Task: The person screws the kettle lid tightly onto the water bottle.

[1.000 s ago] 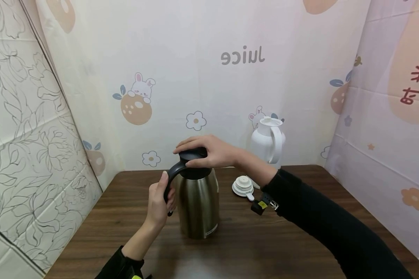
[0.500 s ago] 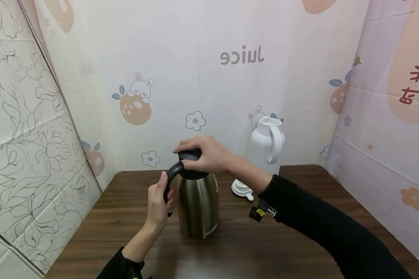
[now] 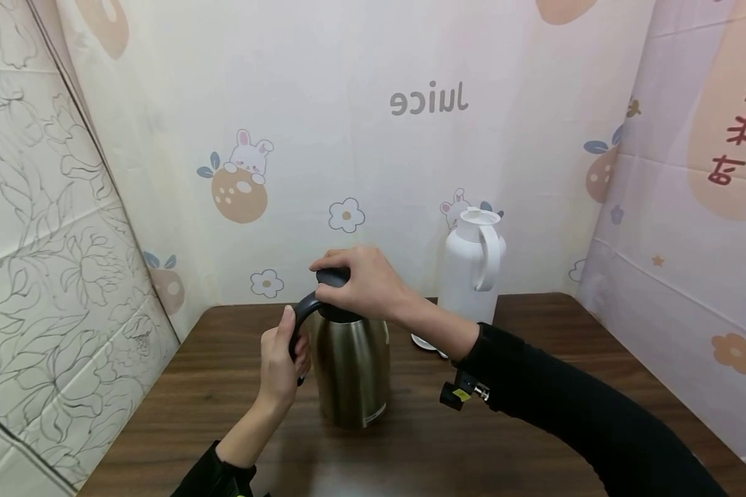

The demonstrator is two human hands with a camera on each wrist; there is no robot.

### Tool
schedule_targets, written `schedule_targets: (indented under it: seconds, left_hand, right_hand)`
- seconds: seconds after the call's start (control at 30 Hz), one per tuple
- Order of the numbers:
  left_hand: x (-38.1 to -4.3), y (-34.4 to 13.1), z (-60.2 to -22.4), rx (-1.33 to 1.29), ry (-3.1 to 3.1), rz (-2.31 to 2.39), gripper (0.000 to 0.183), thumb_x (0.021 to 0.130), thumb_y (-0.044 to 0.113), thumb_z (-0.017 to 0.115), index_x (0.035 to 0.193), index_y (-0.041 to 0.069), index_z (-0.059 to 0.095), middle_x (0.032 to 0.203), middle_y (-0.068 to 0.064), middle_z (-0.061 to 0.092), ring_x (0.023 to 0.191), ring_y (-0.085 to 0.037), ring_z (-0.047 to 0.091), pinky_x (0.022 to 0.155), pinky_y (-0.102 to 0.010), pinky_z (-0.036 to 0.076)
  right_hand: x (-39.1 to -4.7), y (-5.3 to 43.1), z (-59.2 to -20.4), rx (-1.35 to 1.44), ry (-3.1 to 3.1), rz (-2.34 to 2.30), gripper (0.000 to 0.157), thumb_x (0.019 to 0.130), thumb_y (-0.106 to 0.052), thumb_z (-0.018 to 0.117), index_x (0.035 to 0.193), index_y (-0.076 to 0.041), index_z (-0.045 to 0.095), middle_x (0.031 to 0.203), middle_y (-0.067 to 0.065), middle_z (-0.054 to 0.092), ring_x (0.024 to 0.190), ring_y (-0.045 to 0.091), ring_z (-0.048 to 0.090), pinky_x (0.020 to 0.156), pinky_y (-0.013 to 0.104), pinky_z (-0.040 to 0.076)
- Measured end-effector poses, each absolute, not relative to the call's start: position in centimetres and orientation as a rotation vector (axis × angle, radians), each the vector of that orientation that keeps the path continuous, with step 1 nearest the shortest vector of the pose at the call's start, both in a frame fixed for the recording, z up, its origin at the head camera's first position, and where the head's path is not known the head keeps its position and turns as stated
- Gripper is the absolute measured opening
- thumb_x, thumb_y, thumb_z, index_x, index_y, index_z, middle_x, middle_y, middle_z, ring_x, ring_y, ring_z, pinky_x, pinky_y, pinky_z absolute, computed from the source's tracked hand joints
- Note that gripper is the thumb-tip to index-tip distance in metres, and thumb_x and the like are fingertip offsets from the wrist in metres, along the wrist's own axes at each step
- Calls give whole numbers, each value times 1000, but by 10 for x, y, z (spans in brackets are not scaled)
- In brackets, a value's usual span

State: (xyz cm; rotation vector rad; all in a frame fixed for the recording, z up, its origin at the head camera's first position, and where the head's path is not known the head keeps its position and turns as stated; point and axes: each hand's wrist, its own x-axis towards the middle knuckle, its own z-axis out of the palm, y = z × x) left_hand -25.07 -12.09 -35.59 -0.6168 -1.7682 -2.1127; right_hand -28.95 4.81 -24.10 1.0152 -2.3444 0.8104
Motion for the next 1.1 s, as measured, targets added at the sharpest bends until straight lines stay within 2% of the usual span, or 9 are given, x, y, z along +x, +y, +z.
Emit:
schedule_targets:
  seconds: [0.23,0.4,0.5,0.6,0.73,0.87,1.1]
  left_hand:
    - [-251,-123,-355,-649,-1755,-2131,70,108,41,31,59,-10,27,42,8,30,32,-11,25,29,-42,16]
    - [-253,-124,-355,-680,-1754,-2141,69,108,40,31,59,-9,27,42,9,30,32,-11,25,28,-40,16]
    - [-254,-125,-356,-712,-1749,-2150,69,108,40,31,59,-8,27,41,9,30,31,-11,25,28,-41,16]
    - [-255,-125,-356,-733,-1744,-2158,69,108,40,30,58,-8,27,41,9,30,31,-12,25,28,-42,15]
    - [-257,-124,-357,-738,-1739,-2173,69,108,40,30,58,-7,27,41,9,31,30,-13,25,28,-42,15]
    - [-257,-124,-357,-733,-1728,-2173,69,108,40,30,58,-7,27,41,9,31,31,-14,24,28,-40,16]
    - [-254,-122,-357,-684,-1723,-2148,70,108,41,32,58,-8,27,42,8,30,31,-12,25,28,-40,16]
  right_hand:
    - [-291,50,-240,1047,-2361,771,27,82,-24,66,107,-21,76,101,-11,73,83,2,58,68,26,51]
    - [-299,60,-234,1290,-2353,689,31,89,-25,64,119,-17,71,118,-2,69,104,7,56,87,33,50]
    - [-304,70,-230,1487,-2346,645,38,92,-26,62,128,-16,66,131,3,61,120,10,50,98,39,46]
    - [-309,79,-229,1623,-2333,623,43,93,-27,60,135,-19,61,141,3,54,129,11,44,103,43,43]
    - [-315,85,-233,1671,-2281,621,44,95,-30,59,138,-22,59,147,2,48,134,12,40,105,45,42]
    - [-321,83,-238,1674,-2176,622,43,94,-32,60,136,-22,61,145,2,51,132,13,43,104,44,45]
    - [-324,73,-246,1623,-2035,621,31,95,-24,60,124,-18,69,124,0,66,115,10,53,95,41,47]
